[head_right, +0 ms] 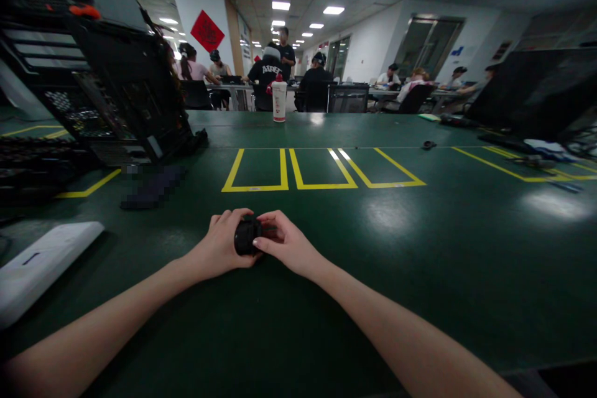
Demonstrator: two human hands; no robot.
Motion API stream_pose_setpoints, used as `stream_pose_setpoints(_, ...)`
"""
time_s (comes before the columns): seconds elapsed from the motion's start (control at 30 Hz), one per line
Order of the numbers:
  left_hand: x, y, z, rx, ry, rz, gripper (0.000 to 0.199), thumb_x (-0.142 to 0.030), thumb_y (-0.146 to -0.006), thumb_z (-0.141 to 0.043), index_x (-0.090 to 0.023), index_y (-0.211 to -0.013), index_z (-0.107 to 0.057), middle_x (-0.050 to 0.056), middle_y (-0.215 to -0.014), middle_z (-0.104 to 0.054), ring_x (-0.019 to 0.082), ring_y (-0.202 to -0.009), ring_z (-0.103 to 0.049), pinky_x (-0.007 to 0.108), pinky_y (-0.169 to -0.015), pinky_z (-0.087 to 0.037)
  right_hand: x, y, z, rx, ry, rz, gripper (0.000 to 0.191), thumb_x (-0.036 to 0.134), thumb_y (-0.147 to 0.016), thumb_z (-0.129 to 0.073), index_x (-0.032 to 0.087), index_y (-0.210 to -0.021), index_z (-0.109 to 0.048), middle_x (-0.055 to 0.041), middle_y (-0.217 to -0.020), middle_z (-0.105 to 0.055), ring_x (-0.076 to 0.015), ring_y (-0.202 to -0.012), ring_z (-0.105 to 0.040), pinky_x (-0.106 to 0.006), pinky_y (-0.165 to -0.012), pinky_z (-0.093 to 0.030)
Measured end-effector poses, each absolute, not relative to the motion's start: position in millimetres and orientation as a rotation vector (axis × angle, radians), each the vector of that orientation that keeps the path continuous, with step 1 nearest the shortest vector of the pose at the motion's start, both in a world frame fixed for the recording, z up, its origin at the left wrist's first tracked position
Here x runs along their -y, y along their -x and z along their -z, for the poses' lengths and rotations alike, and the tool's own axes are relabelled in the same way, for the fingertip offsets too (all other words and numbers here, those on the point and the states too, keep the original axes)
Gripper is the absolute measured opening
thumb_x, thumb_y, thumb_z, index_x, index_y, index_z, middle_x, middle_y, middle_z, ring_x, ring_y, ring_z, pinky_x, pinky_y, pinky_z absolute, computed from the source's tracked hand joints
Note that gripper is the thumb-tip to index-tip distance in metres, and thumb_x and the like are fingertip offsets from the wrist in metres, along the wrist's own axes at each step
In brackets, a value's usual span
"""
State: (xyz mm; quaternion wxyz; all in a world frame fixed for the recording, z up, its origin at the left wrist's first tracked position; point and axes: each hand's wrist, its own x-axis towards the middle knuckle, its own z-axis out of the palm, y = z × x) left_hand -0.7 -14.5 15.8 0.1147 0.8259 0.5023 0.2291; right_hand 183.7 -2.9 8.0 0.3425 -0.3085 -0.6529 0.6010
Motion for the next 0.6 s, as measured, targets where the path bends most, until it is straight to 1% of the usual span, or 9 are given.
stream_pose_setpoints(0.07, 14.5, 0.8, -16.6, -1.452, -2.415, -0.64, 0.064, -0.044, -0.063, -0.063, -0.018, -0.115, -0.038, 0.009, -0.109, -0.05, 0.028, -0.097, -0.047, 0.042, -0.083, -0.035, 3.2, -184.8, -9.3, 1.698, 0.814, -1.582, 0.035, 0.022, -0.074, -0.06, 0.021, -0.106, -0.045, -0.0047, -0.11, -0.05, -0.0184, -0.104, -0.052, -0.039, -0.091, -0.042)
stream_pose_setpoints(0.27, 16.6, -0.6, -24.0, -1.461, -2.409, -0.589, 0.064, -0.039, -0.062, -0.064, -0.016, -0.116, -0.038, 0.01, -0.108, -0.05, 0.028, -0.098, -0.046, 0.042, -0.084, -0.034, 5.5, -188.0, -13.4, 1.724, 0.755, -1.637, 0.039, 0.013, -0.068, -0.066, 0.021, -0.099, -0.044, -0.0035, -0.109, -0.049, -0.0183, -0.106, -0.051, -0.04, -0.093, -0.041)
stream_pose_setpoints(0.43, 17.6, -0.6, -24.1, -1.46, -2.389, -0.591, 0.064, -0.044, -0.063, -0.063, -0.017, -0.115, -0.038, 0.009, -0.107, -0.05, 0.028, -0.096, -0.046, 0.042, -0.083, -0.036, 4.1, -186.0, -9.4, 1.683, 0.757, -1.598, 0.025, 0.02, -0.074, -0.06, 0.021, -0.095, -0.046, -0.0026, -0.103, -0.052, -0.0173, -0.098, -0.055, -0.037, -0.084, -0.046)
stream_pose_setpoints(0.5, 16.8, 0.0, -21.9, -1.453, -2.389, -0.596, 0.063, -0.046, -0.064, -0.062, -0.017, -0.115, -0.038, 0.009, -0.108, -0.05, 0.028, -0.097, -0.046, 0.042, -0.083, -0.035, 3.1, -185.4, -7.7, 1.685, 0.765, -1.58, 0.027, 0.02, -0.075, -0.059, 0.021, -0.098, -0.046, -0.0026, -0.105, -0.052, -0.0173, -0.099, -0.055, -0.036, -0.085, -0.046)
stream_pose_setpoints(0.6, 14.2, 0.9, -16.0, -1.448, -2.426, -0.619, 0.065, -0.046, -0.063, -0.063, -0.017, -0.115, -0.038, 0.009, -0.107, -0.05, 0.027, -0.096, -0.046, 0.042, -0.083, -0.034, 2.0, -185.6, -6.8, 1.7, 0.806, -1.572, 0.037, 0.019, -0.074, -0.06, 0.021, -0.107, -0.045, -0.0039, -0.109, -0.05, -0.0178, -0.104, -0.053, -0.038, -0.091, -0.043)
